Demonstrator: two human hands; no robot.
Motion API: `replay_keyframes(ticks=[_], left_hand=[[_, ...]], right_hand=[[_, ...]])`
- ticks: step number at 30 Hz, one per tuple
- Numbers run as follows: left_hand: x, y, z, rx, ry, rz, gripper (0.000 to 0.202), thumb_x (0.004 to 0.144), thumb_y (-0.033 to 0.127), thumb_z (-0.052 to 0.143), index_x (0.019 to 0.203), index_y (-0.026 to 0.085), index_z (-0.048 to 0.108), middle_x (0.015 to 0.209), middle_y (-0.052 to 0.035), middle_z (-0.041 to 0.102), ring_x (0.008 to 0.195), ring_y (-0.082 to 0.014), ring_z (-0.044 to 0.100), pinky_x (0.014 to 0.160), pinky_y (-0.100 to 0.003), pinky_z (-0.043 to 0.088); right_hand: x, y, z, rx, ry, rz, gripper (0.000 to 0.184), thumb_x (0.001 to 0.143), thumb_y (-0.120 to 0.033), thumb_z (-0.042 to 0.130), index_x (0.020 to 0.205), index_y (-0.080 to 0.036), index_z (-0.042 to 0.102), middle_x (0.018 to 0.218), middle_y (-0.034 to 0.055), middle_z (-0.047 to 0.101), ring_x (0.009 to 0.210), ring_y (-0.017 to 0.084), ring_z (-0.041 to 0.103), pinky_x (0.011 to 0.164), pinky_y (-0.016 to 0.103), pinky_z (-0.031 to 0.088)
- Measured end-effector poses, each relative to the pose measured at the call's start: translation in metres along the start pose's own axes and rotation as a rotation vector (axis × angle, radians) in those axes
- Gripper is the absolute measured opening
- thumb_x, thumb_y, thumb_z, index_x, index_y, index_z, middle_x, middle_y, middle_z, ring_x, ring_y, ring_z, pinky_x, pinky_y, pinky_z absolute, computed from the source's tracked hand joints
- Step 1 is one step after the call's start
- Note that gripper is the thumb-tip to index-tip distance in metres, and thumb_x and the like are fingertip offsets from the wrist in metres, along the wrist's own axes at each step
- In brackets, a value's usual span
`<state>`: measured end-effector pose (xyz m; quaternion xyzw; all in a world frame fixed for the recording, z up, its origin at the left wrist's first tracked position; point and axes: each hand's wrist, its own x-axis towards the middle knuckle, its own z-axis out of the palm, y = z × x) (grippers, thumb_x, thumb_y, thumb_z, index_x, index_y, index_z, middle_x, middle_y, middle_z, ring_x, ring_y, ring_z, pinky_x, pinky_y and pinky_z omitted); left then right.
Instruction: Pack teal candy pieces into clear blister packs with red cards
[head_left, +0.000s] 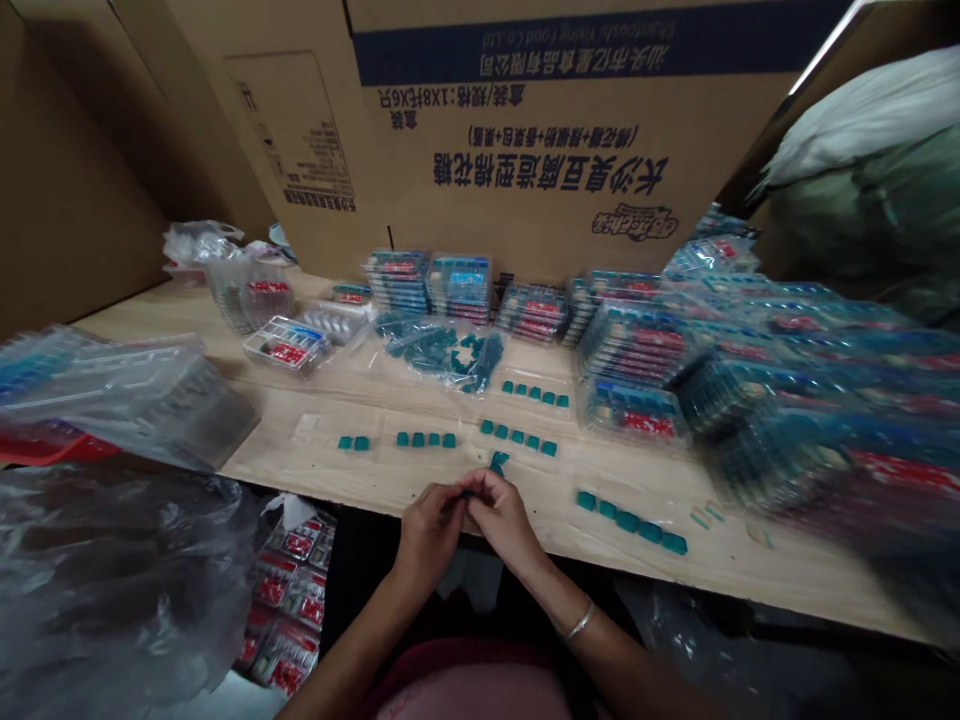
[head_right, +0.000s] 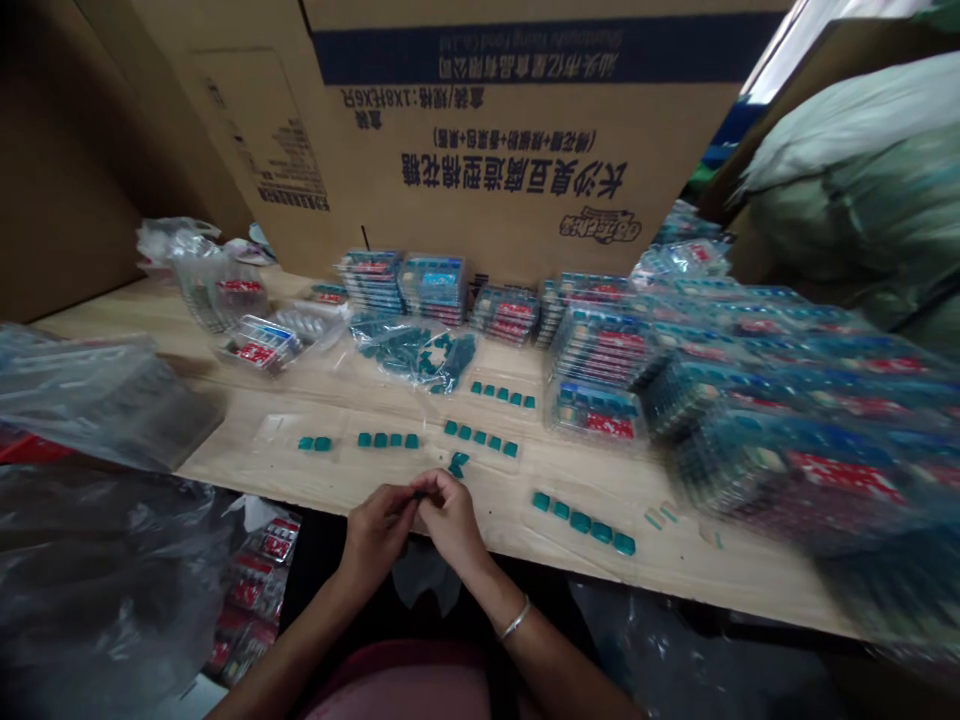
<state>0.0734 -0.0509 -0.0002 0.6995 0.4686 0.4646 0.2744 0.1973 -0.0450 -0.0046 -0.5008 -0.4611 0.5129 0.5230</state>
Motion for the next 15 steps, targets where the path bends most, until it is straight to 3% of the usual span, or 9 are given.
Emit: replay_keyframes(ticks=[4, 8, 13, 15], left_hand=[[0.008, -0.001, 0.000, -0.134, -0.051, -0.168, 0.018, 0.077, 0.015, 0.051, 0.087, 0.018, 0.065, 0.079, -0.0033, 0.070, 0.073, -0.0153, 0.067, 0.067, -0.026, 0.053], [0.016, -0.003, -0.004, -0.270, -0.056, -0.294, 0.018, 0.065, 0.010, 0.055, 0.078, 0.017, 0.065, 0.076, -0.0027, 0.069, 0.073, -0.0157, 0.065, 0.068, -0.026, 0.051], [0.018, 0.001, -0.014, -0.648, -0.111, -0.619, 0.018, 0.059, 0.026, 0.071, 0.069, 0.016, 0.059, 0.062, 0.0012, 0.064, 0.056, -0.0114, 0.059, 0.056, -0.022, 0.046], [0.015, 0.003, -0.017, -0.695, -0.065, -0.649, 0.023, 0.059, 0.031, 0.073, 0.067, 0.015, 0.059, 0.057, 0.0031, 0.060, 0.051, -0.0094, 0.055, 0.054, -0.021, 0.044]], right_hand=[[-0.002, 0.003, 0.001, -0.108, 0.008, -0.098, 0.030, 0.062, -0.015, 0.046, 0.087, -0.021, 0.059, 0.086, 0.0015, 0.066, 0.085, 0.017, 0.062, 0.081, 0.032, 0.050], [-0.003, 0.002, 0.000, -0.024, -0.034, -0.071, 0.032, 0.064, -0.016, 0.054, 0.095, -0.022, 0.058, 0.093, 0.0026, 0.067, 0.089, 0.017, 0.063, 0.084, 0.032, 0.050], [0.001, -0.003, -0.010, 0.114, -0.169, 0.060, 0.020, 0.065, -0.030, 0.071, 0.080, -0.020, 0.062, 0.080, 0.0007, 0.068, 0.075, 0.016, 0.064, 0.074, 0.031, 0.051], [0.003, -0.007, -0.010, 0.108, -0.205, 0.087, 0.021, 0.064, -0.032, 0.074, 0.076, -0.019, 0.062, 0.074, -0.0010, 0.066, 0.068, 0.013, 0.061, 0.068, 0.028, 0.049]])
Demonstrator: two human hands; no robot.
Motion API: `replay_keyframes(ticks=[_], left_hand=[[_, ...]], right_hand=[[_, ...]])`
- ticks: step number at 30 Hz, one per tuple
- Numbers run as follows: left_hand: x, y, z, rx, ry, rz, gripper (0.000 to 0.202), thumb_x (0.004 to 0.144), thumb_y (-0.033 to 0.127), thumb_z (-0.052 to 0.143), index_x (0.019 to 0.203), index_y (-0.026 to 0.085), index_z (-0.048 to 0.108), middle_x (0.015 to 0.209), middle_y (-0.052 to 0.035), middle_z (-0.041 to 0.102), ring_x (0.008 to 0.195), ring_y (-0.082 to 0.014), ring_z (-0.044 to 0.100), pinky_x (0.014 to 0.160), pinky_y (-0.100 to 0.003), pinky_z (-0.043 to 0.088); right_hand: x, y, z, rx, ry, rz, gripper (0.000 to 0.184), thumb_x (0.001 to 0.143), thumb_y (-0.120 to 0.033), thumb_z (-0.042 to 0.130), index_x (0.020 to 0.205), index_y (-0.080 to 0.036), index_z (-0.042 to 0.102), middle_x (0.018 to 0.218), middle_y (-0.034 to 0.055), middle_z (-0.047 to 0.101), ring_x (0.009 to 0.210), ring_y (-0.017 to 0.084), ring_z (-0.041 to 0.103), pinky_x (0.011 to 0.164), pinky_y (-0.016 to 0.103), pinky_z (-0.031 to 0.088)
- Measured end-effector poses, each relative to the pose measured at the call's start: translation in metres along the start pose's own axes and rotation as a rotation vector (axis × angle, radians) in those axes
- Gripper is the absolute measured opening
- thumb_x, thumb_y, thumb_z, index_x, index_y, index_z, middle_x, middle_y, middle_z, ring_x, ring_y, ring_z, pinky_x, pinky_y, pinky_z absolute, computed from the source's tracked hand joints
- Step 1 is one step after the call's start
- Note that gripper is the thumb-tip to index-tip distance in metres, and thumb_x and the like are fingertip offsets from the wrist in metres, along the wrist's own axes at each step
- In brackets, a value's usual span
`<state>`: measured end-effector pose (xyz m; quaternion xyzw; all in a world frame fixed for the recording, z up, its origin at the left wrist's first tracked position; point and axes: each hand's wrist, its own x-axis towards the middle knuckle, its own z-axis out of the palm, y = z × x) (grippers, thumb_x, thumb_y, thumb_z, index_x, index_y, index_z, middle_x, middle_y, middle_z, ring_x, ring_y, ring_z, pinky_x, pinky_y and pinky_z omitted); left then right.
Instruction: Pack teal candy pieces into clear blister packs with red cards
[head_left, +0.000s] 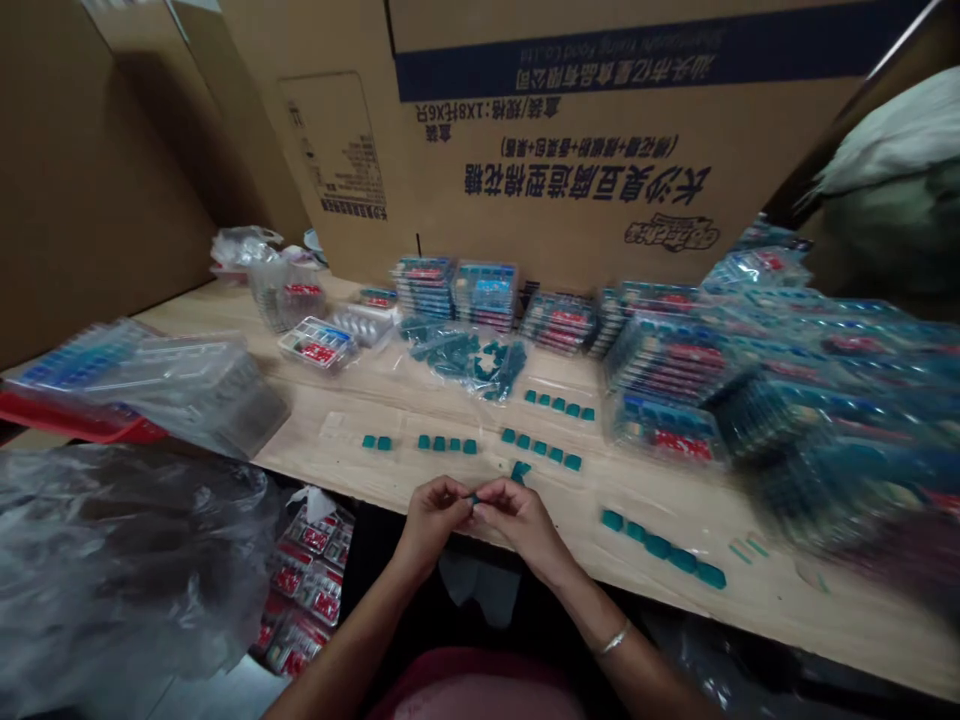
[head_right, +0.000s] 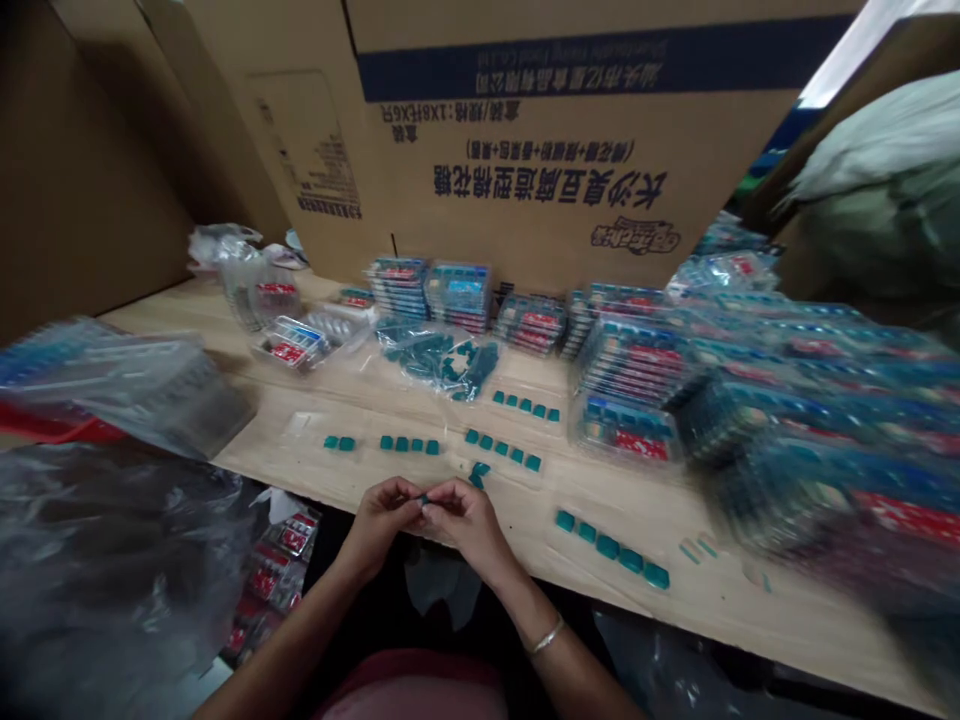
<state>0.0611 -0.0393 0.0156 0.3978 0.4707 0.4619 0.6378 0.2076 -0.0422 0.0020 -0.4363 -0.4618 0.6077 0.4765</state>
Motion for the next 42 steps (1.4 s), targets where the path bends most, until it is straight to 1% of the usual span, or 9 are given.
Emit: replay_keyframes(ticks=[6, 10, 13, 18, 26, 29, 32, 37, 42], left_hand=[[-0.001, 0.007, -0.033, 0.199, 0.158, 0.273, 0.022, 0.064, 0.034, 0.071, 0.072, 0.017, 0.061, 0.065, 0.0007, 0.062, 0.059, -0.0125, 0.056, 0.057, -0.024, 0.044], [0.011, 0.012, -0.072, 0.711, 0.317, 0.583, 0.018, 0.076, 0.033, 0.062, 0.087, 0.019, 0.064, 0.085, -0.0048, 0.066, 0.082, -0.0200, 0.060, 0.074, -0.033, 0.047], [0.020, 0.008, -0.091, 1.089, 0.296, 0.752, 0.013, 0.081, 0.028, 0.057, 0.088, 0.020, 0.064, 0.095, -0.0068, 0.067, 0.089, -0.0222, 0.059, 0.080, -0.037, 0.047], [0.026, -0.005, -0.097, 1.292, 0.321, 0.875, 0.015, 0.084, 0.021, 0.051, 0.094, 0.019, 0.062, 0.098, -0.0083, 0.065, 0.089, -0.0217, 0.060, 0.078, -0.036, 0.048], [0.025, -0.004, -0.092, 1.350, 0.317, 0.873, 0.016, 0.083, 0.017, 0.050, 0.095, 0.019, 0.060, 0.099, -0.0082, 0.065, 0.090, -0.0220, 0.058, 0.078, -0.037, 0.048], [0.025, -0.002, -0.096, 1.364, 0.302, 0.903, 0.015, 0.083, 0.016, 0.052, 0.095, 0.018, 0.061, 0.098, -0.0085, 0.066, 0.088, -0.0219, 0.059, 0.076, -0.036, 0.049], [0.023, -0.001, -0.099, 1.362, 0.290, 0.986, 0.015, 0.084, 0.017, 0.051, 0.096, 0.017, 0.061, 0.099, -0.0095, 0.066, 0.092, -0.0229, 0.058, 0.081, -0.038, 0.048], [0.024, -0.004, -0.057, 1.234, 0.220, 1.104, 0.014, 0.084, 0.014, 0.053, 0.095, 0.018, 0.061, 0.099, -0.0089, 0.066, 0.091, -0.0220, 0.058, 0.082, -0.038, 0.048], [0.033, -0.014, 0.024, 1.063, -0.084, 0.875, 0.020, 0.080, 0.007, 0.050, 0.092, 0.017, 0.063, 0.086, -0.0067, 0.066, 0.083, -0.0204, 0.060, 0.074, -0.034, 0.052]], right_hand=[[0.030, -0.022, 0.021, -0.144, -0.248, -0.011, 0.016, 0.068, -0.028, 0.072, 0.077, -0.018, 0.064, 0.073, -0.0016, 0.065, 0.067, 0.012, 0.058, 0.066, 0.026, 0.046], [0.079, -0.030, 0.049, -0.544, -0.286, -0.298, 0.008, 0.072, -0.011, 0.063, 0.079, -0.016, 0.062, 0.076, -0.0001, 0.063, 0.071, 0.013, 0.058, 0.067, 0.026, 0.045], [0.112, -0.031, 0.067, -0.932, -0.297, -0.507, 0.017, 0.070, 0.001, 0.059, 0.073, -0.016, 0.061, 0.079, 0.0028, 0.063, 0.080, 0.015, 0.057, 0.075, 0.027, 0.044], [0.129, -0.023, 0.072, -1.074, -0.381, -0.517, 0.019, 0.072, 0.002, 0.058, 0.069, -0.016, 0.061, 0.080, 0.0030, 0.064, 0.081, 0.015, 0.058, 0.077, 0.025, 0.043], [0.126, -0.031, 0.083, -1.258, -0.415, -0.473, 0.014, 0.077, -0.004, 0.056, 0.082, -0.015, 0.062, 0.085, 0.0071, 0.065, 0.083, 0.019, 0.058, 0.074, 0.028, 0.042], [0.114, -0.046, 0.072, -1.267, -0.429, -0.521, 0.012, 0.075, -0.008, 0.061, 0.084, -0.016, 0.063, 0.099, 0.0095, 0.063, 0.096, 0.021, 0.056, 0.082, 0.030, 0.041], [0.090, -0.064, 0.024, -1.169, -0.254, -0.559, 0.011, 0.079, -0.012, 0.059, 0.088, -0.017, 0.063, 0.105, 0.0088, 0.060, 0.099, 0.019, 0.055, 0.086, 0.030, 0.042], [0.030, -0.069, -0.062, -1.068, 0.125, -0.317, 0.011, 0.081, -0.014, 0.052, 0.079, -0.019, 0.061, 0.075, 0.0011, 0.063, 0.070, 0.015, 0.059, 0.064, 0.025, 0.043], [0.002, -0.032, -0.053, -1.156, 0.159, -0.278, 0.015, 0.075, -0.009, 0.052, 0.082, -0.019, 0.061, 0.083, 0.0036, 0.064, 0.078, 0.017, 0.060, 0.069, 0.027, 0.044]])
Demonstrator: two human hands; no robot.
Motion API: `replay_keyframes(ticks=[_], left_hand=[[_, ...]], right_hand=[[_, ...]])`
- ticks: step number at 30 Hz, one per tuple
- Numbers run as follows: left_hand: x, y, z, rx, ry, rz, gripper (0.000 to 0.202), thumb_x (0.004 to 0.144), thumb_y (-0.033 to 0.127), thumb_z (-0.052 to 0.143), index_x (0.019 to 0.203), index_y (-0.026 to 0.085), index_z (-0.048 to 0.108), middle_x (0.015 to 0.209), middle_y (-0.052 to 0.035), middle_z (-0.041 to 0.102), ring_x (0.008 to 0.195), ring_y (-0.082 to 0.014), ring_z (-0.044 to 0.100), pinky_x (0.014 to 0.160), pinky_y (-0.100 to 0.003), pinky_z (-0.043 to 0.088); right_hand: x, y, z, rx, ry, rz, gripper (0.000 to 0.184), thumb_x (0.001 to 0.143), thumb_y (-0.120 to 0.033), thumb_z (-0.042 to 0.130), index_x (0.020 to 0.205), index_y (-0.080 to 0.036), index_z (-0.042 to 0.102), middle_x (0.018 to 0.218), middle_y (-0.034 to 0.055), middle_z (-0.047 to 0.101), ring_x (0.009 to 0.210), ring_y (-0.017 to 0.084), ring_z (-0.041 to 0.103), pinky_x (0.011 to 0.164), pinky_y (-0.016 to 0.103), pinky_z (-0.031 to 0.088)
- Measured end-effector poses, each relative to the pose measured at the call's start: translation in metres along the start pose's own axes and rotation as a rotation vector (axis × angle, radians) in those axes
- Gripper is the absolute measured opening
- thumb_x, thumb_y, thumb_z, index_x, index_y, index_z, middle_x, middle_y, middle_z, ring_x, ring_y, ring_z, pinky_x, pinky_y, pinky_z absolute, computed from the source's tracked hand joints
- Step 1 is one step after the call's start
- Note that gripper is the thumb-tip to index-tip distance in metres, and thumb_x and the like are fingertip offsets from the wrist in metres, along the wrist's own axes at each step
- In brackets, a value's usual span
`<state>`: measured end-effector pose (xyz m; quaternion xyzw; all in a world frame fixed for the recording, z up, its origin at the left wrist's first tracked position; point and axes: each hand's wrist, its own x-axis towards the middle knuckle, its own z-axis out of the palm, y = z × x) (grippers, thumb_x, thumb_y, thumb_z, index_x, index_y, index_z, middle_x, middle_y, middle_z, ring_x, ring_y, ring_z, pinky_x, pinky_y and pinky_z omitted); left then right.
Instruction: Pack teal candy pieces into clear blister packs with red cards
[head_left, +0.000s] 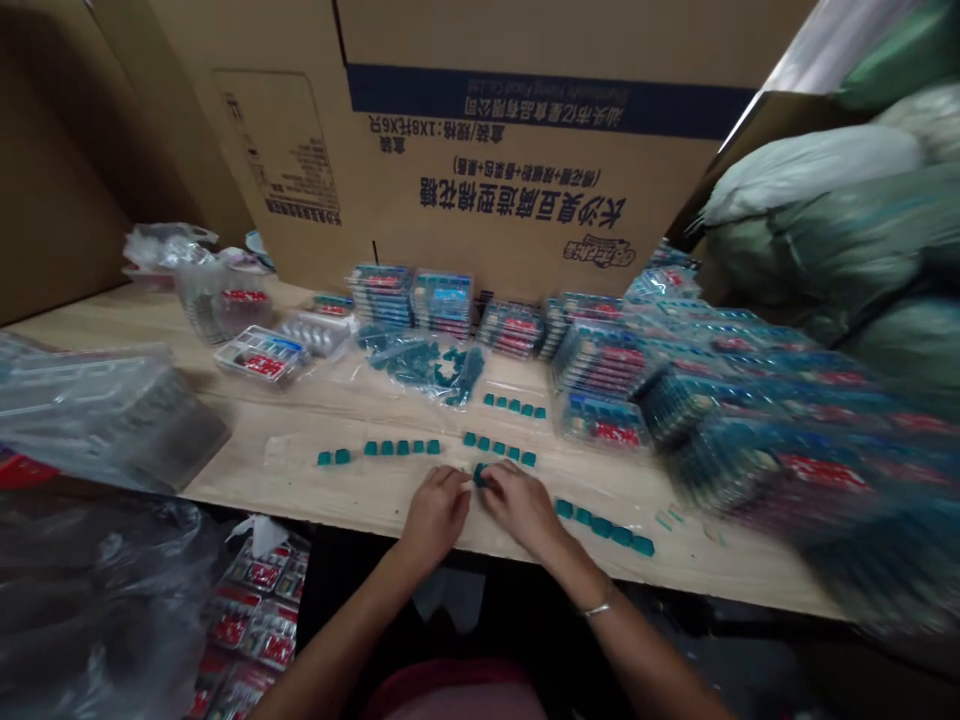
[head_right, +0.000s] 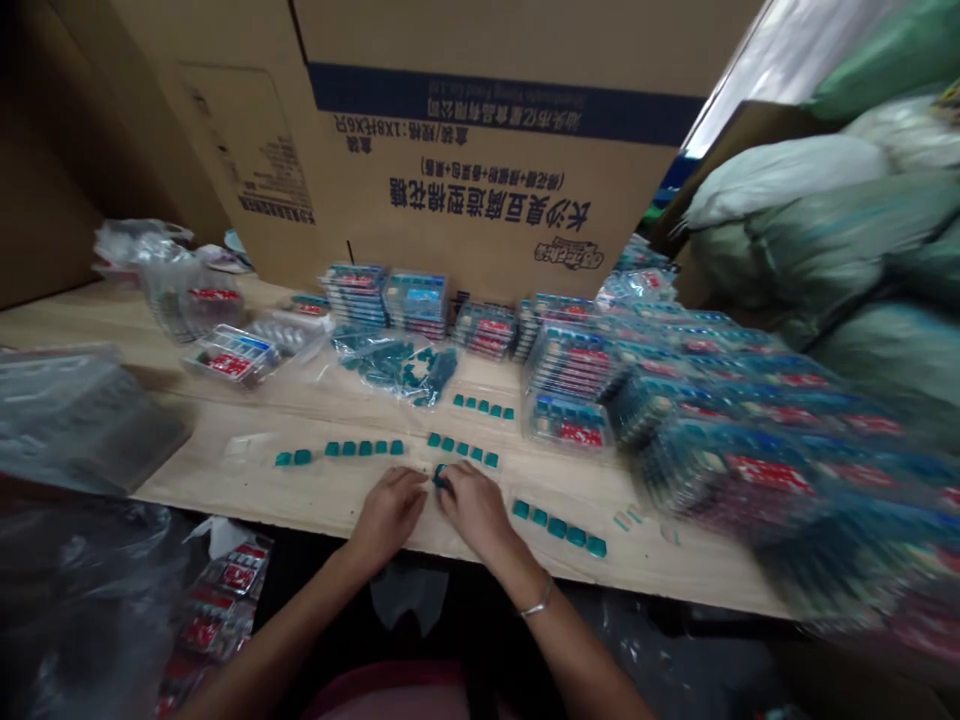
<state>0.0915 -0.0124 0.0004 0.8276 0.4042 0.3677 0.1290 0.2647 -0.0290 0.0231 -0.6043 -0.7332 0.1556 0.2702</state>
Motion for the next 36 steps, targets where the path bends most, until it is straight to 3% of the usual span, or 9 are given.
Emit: replay_keyframes(ticks=[2, 5, 9, 13, 19, 22, 27, 33, 36], left_hand=[[0.007, 0.009, 0.014, -0.058, -0.058, -0.093, 0.024, 0.076, 0.003, 0.050, 0.089, 0.018, 0.064, 0.084, -0.0067, 0.067, 0.083, -0.0215, 0.060, 0.076, -0.036, 0.052], [0.007, 0.010, 0.018, -0.309, -0.062, -0.290, 0.022, 0.074, 0.006, 0.051, 0.084, 0.019, 0.065, 0.081, -0.0054, 0.068, 0.078, -0.0200, 0.062, 0.074, -0.035, 0.051], [0.001, 0.008, 0.007, -0.789, 0.029, -0.624, 0.006, 0.066, 0.016, 0.063, 0.072, 0.018, 0.063, 0.070, -0.0012, 0.067, 0.065, -0.0151, 0.062, 0.064, -0.027, 0.049], [-0.001, 0.012, -0.008, -1.018, 0.059, -0.814, 0.016, 0.055, 0.020, 0.071, 0.068, 0.017, 0.062, 0.062, 0.0027, 0.062, 0.055, -0.0106, 0.056, 0.055, -0.022, 0.042], [-0.009, 0.017, -0.028, -1.077, 0.160, -0.851, 0.015, 0.049, 0.012, 0.070, 0.060, 0.015, 0.060, 0.055, 0.0052, 0.057, 0.051, -0.0062, 0.048, 0.052, -0.018, 0.036], [-0.020, 0.012, -0.043, -1.157, 0.196, -0.892, 0.018, 0.052, 0.019, 0.075, 0.064, 0.015, 0.062, 0.057, 0.0031, 0.060, 0.052, -0.0074, 0.052, 0.054, -0.019, 0.039], [-0.045, -0.003, -0.067, -1.229, 0.287, -0.953, 0.034, 0.050, 0.034, 0.083, 0.065, 0.015, 0.059, 0.054, 0.0007, 0.063, 0.050, -0.0103, 0.056, 0.052, -0.020, 0.039], [-0.063, -0.033, -0.103, -0.927, 0.409, -0.833, 0.027, 0.058, 0.038, 0.077, 0.063, 0.016, 0.063, 0.055, 0.0025, 0.059, 0.051, -0.0087, 0.050, 0.053, -0.020, 0.038], [-0.068, -0.059, -0.126, -0.490, 0.443, -0.692, 0.023, 0.068, 0.039, 0.069, 0.078, 0.018, 0.068, 0.073, -0.0027, 0.067, 0.071, -0.0175, 0.059, 0.067, -0.029, 0.045]], right_hand=[[-0.004, -0.005, 0.016, 0.032, 0.045, 0.017, 0.018, 0.071, -0.007, 0.051, 0.081, -0.019, 0.059, 0.083, 0.0043, 0.063, 0.079, 0.018, 0.059, 0.071, 0.028, 0.045], [-0.006, -0.006, 0.028, 0.301, 0.032, 0.118, 0.010, 0.069, -0.012, 0.052, 0.074, -0.020, 0.057, 0.070, 0.0006, 0.061, 0.066, 0.016, 0.058, 0.062, 0.027, 0.045], [-0.006, -0.001, 0.031, 0.696, -0.028, 0.202, 0.008, 0.069, -0.026, 0.059, 0.071, -0.019, 0.058, 0.065, -0.0012, 0.062, 0.059, 0.013, 0.057, 0.057, 0.025, 0.044], [-0.004, -0.007, 0.029, 0.874, -0.080, 0.245, 0.015, 0.065, -0.032, 0.064, 0.069, -0.018, 0.060, 0.061, -0.0020, 0.061, 0.056, 0.012, 0.054, 0.055, 0.025, 0.042], [-0.002, -0.032, 0.037, 0.917, -0.120, 0.259, 0.013, 0.060, -0.028, 0.068, 0.062, -0.019, 0.058, 0.057, -0.0028, 0.056, 0.053, 0.011, 0.049, 0.052, 0.024, 0.037], [-0.003, -0.048, 0.046, 0.992, -0.141, 0.232, 0.018, 0.064, -0.033, 0.070, 0.068, -0.019, 0.060, 0.063, -0.0012, 0.059, 0.060, 0.014, 0.054, 0.058, 0.026, 0.042], [0.003, -0.078, 0.061, 1.183, -0.377, 0.226, 0.028, 0.067, -0.044, 0.071, 0.076, -0.020, 0.059, 0.073, 0.0008, 0.065, 0.071, 0.016, 0.060, 0.069, 0.029, 0.047], [0.037, -0.115, 0.080, 1.085, -0.409, 0.009, 0.021, 0.069, -0.035, 0.070, 0.074, -0.020, 0.056, 0.069, -0.0028, 0.059, 0.064, 0.012, 0.054, 0.061, 0.023, 0.044], [0.072, -0.134, 0.093, 0.882, -0.380, -0.161, 0.012, 0.071, -0.024, 0.065, 0.077, -0.019, 0.056, 0.069, -0.0033, 0.058, 0.063, 0.011, 0.053, 0.059, 0.022, 0.044]])
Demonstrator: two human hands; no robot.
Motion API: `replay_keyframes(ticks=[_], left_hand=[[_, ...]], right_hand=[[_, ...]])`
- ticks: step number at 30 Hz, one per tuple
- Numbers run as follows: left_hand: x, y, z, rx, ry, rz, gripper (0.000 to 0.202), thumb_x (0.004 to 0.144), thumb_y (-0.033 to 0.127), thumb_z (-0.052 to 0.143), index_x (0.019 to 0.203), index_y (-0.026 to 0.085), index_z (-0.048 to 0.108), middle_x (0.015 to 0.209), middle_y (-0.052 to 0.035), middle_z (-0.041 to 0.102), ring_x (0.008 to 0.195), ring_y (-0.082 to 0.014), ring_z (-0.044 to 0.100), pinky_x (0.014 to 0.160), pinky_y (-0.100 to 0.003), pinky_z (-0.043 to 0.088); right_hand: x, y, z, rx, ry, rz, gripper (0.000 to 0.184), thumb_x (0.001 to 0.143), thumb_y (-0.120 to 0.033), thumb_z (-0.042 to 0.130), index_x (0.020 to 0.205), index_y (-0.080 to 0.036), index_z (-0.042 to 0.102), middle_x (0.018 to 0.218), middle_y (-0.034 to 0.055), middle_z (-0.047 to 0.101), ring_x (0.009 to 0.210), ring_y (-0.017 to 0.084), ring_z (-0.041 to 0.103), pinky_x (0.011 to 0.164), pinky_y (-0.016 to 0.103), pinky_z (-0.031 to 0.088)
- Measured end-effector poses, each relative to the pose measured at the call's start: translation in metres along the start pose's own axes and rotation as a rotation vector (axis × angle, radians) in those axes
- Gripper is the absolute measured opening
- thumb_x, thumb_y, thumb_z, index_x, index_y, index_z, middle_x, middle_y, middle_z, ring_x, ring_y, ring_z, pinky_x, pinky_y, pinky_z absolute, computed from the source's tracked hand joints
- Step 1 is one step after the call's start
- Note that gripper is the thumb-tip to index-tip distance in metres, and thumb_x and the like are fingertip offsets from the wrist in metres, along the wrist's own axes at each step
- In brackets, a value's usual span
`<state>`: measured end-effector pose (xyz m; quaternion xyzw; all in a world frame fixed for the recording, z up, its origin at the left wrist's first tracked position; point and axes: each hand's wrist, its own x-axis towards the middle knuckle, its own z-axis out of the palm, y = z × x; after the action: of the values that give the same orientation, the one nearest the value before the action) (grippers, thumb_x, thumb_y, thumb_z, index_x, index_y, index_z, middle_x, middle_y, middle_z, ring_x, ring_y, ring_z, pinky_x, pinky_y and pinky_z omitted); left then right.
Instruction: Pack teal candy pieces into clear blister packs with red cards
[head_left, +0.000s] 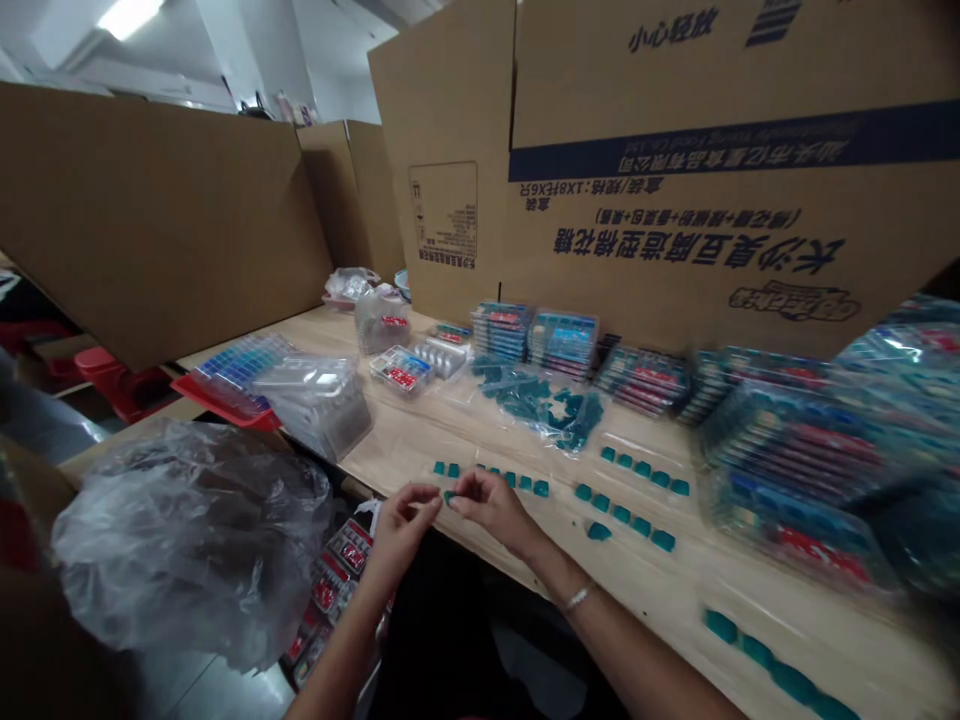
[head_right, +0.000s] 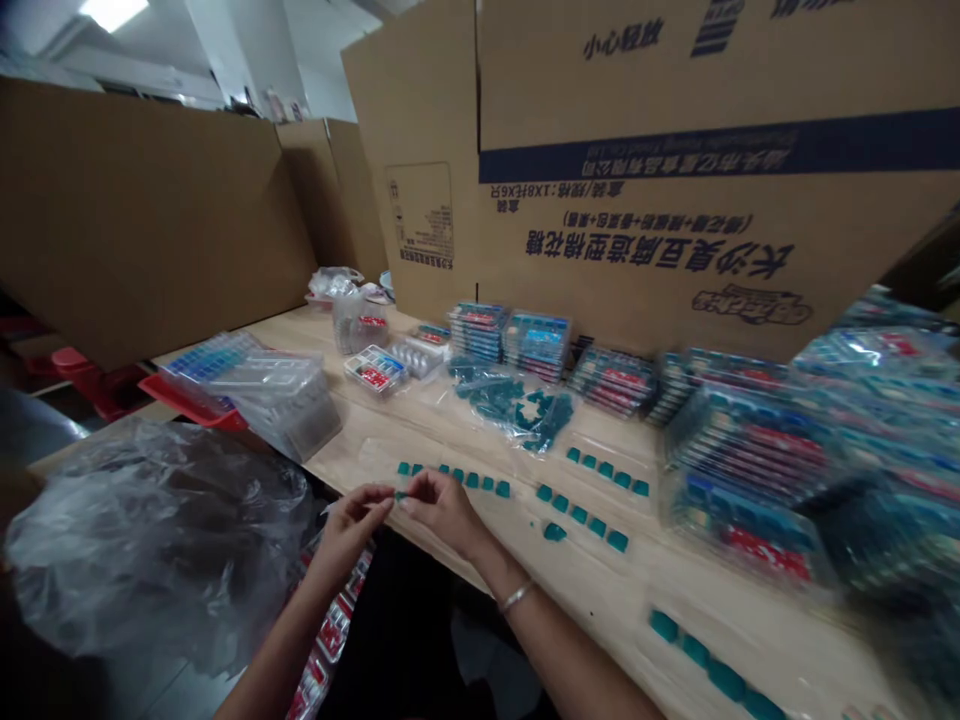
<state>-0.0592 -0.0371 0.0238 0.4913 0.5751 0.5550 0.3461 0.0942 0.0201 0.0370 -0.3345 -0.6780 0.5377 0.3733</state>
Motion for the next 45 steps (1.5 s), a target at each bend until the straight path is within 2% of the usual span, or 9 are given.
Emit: replay_keyframes(ticks=[5, 12, 15, 22, 26, 30, 35, 40, 45], left_hand=[[0.021, -0.027, -0.026, 0.691, 0.119, 0.354, 0.013, 0.078, 0.028, 0.057, 0.082, 0.021, 0.067, 0.085, -0.0053, 0.069, 0.083, -0.0237, 0.059, 0.077, -0.039, 0.044], [0.016, -0.047, -0.020, 0.799, 0.138, 0.478, 0.015, 0.084, 0.025, 0.051, 0.088, 0.019, 0.064, 0.088, -0.0063, 0.068, 0.083, -0.0220, 0.059, 0.078, -0.038, 0.045], [0.018, -0.050, -0.022, 0.801, 0.165, 0.497, 0.016, 0.085, 0.026, 0.050, 0.088, 0.019, 0.064, 0.088, -0.0064, 0.068, 0.083, -0.0222, 0.059, 0.077, -0.038, 0.045], [0.021, -0.053, -0.020, 0.797, 0.213, 0.643, 0.014, 0.083, 0.028, 0.053, 0.088, 0.021, 0.065, 0.089, -0.0069, 0.069, 0.087, -0.0245, 0.061, 0.081, -0.041, 0.045], [0.006, -0.035, 0.021, 0.674, 0.225, 0.699, 0.009, 0.081, 0.022, 0.055, 0.084, 0.021, 0.064, 0.089, -0.0069, 0.068, 0.087, -0.0243, 0.060, 0.081, -0.041, 0.045], [-0.025, -0.013, 0.079, 0.329, -0.140, 0.504, 0.011, 0.081, 0.022, 0.053, 0.084, 0.022, 0.063, 0.081, -0.0044, 0.066, 0.078, -0.0190, 0.062, 0.071, -0.032, 0.050], [-0.044, -0.004, 0.126, -0.133, -0.360, -0.011, 0.023, 0.076, 0.028, 0.059, 0.096, 0.018, 0.062, 0.085, -0.0063, 0.069, 0.079, -0.0184, 0.066, 0.070, -0.029, 0.053], [-0.038, -0.004, 0.137, -0.262, -0.332, -0.090, 0.021, 0.066, 0.025, 0.068, 0.085, 0.016, 0.067, 0.083, -0.0056, 0.071, 0.078, -0.0177, 0.065, 0.074, -0.029, 0.052], [-0.027, -0.002, 0.128, -0.390, -0.413, -0.291, 0.026, 0.060, 0.028, 0.077, 0.079, 0.014, 0.068, 0.074, -0.0045, 0.072, 0.067, -0.0156, 0.064, 0.068, -0.027, 0.051]], right_hand=[[0.064, 0.005, 0.012, -0.705, -0.108, -0.254, 0.010, 0.073, -0.006, 0.063, 0.076, -0.015, 0.061, 0.082, 0.0032, 0.063, 0.079, 0.014, 0.057, 0.074, 0.026, 0.044], [0.080, 0.010, 0.022, -0.820, -0.201, -0.281, 0.008, 0.075, -0.007, 0.064, 0.078, -0.015, 0.064, 0.084, 0.0049, 0.064, 0.084, 0.017, 0.059, 0.078, 0.027, 0.043], [0.055, 0.003, -0.005, -0.811, -0.128, -0.291, 0.007, 0.079, -0.011, 0.061, 0.083, -0.016, 0.065, 0.089, 0.0063, 0.064, 0.089, 0.018, 0.058, 0.082, 0.029, 0.043], [-0.077, -0.004, -0.129, -0.841, 0.425, -0.017, 0.014, 0.083, -0.017, 0.049, 0.081, -0.019, 0.063, 0.078, 0.0031, 0.062, 0.068, 0.017, 0.059, 0.065, 0.028, 0.044], [-0.114, 0.002, -0.138, -0.864, 0.406, 0.103, 0.019, 0.079, -0.011, 0.048, 0.085, -0.020, 0.063, 0.089, 0.0045, 0.064, 0.076, 0.017, 0.060, 0.070, 0.028, 0.045], [-0.111, 0.011, -0.119, -0.888, 0.293, 0.132, 0.024, 0.072, -0.005, 0.050, 0.086, -0.019, 0.064, 0.091, 0.0065, 0.064, 0.088, 0.021, 0.059, 0.079, 0.033, 0.045], [-0.109, 0.021, -0.097, -0.344, 0.356, 0.156, 0.014, 0.076, -0.026, 0.059, 0.087, -0.018, 0.063, 0.077, 0.0026, 0.065, 0.070, 0.017, 0.061, 0.066, 0.029, 0.048], [-0.106, 0.035, -0.085, -0.024, 0.385, 0.190, 0.029, 0.074, -0.045, 0.062, 0.076, -0.017, 0.065, 0.068, 0.0018, 0.065, 0.062, 0.015, 0.060, 0.058, 0.027, 0.047], [-0.107, 0.042, -0.088, 0.137, 0.308, 0.200, 0.030, 0.065, -0.042, 0.074, 0.081, -0.018, 0.068, 0.078, 0.0028, 0.070, 0.072, 0.016, 0.064, 0.069, 0.029, 0.050]])
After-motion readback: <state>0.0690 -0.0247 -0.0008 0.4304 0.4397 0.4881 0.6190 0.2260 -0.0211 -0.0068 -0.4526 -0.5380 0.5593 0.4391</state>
